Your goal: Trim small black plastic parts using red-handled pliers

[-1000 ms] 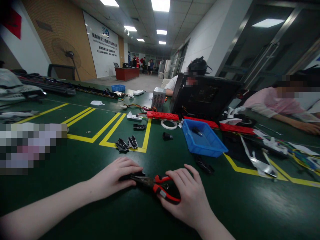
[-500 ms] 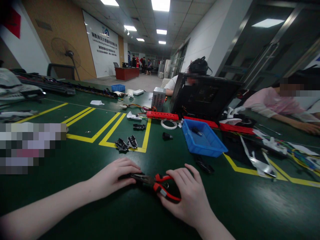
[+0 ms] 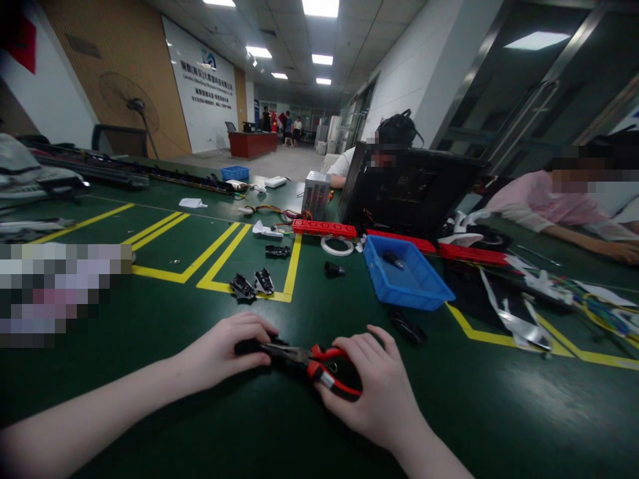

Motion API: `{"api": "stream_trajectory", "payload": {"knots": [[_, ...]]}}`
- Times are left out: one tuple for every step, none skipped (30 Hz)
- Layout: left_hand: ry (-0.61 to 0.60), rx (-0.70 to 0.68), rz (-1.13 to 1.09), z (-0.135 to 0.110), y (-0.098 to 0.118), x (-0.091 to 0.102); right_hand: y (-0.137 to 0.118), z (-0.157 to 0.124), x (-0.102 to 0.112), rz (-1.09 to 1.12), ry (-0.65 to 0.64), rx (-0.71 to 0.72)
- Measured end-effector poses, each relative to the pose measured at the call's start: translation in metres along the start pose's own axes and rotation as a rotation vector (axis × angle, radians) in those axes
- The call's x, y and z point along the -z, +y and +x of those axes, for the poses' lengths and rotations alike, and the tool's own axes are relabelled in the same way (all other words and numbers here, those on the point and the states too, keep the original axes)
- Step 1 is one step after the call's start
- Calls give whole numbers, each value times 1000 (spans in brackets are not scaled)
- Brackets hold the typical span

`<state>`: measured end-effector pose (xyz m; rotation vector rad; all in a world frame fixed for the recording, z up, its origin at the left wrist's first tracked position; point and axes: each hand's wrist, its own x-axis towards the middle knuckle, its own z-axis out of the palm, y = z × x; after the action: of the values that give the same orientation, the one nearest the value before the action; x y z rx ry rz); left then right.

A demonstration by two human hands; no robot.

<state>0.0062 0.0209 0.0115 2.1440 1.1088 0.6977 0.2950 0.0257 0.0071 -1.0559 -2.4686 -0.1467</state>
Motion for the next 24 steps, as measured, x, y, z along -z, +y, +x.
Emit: {"api": "stream_trajectory", "payload": {"knots": [[-4,7,-3,0,1,1,0,0,0,8,-9,-7],[-6,11,-6,0,2,1,0,0,1,15,-18,-13],[-9,15,-8,0,2,1,0,-1,1,22,-24,-18],[-11,19,-12,0,2,1,-1,-1,1,28,-28,-22],[-13,23,-15,0,2,1,-1,-1,1,32,-29,-26],[-13,25,-18,1,2,1,-1,-2,1,36,-32,-30],[-12,26,-20,1,1,1,0,-2,1,38,-35,-34],[-10,26,-22,1,0,0,0,-2,0,40,-36,-37],[-6,23,-24,1,-1,0,1,-3,-1,43,-37,-40],[-3,19,-27,1,-3,-1,1,-3,-1,45,-31,-43],[1,14,-30,1,-4,-2,1,-3,-2,47,-26,-44],[2,10,-33,1,-6,-2,2,-3,-2,48,-23,-43],[1,6,-36,1,-7,-2,2,-3,-2,49,-24,-42],[-1,4,-37,1,-8,-3,2,-3,-2,50,-29,-38],[-4,6,-38,1,-9,-3,2,-2,-1,48,-39,-35],[-8,8,-40,1,-9,-3,1,-1,0,47,-48,-33],[-12,9,-43,1,-10,-2,1,0,0,45,-52,-32],[-17,13,-47,1,-10,-2,1,1,1,42,-55,-29],[-19,15,-51,1,-10,-1,0,1,2,39,-53,-26],[-19,15,-56,1,-9,-1,0,1,2,35,-47,-20],[-19,12,-60,1,-9,-1,-1,2,3,29,-39,-12],[-18,10,-62,1,-8,0,-1,2,3,22,-30,-3],[-17,8,-64,1,-7,0,-1,2,3,13,-19,6],[-14,7,-65,1,-6,1,0,1,3,5,-11,13]]}}
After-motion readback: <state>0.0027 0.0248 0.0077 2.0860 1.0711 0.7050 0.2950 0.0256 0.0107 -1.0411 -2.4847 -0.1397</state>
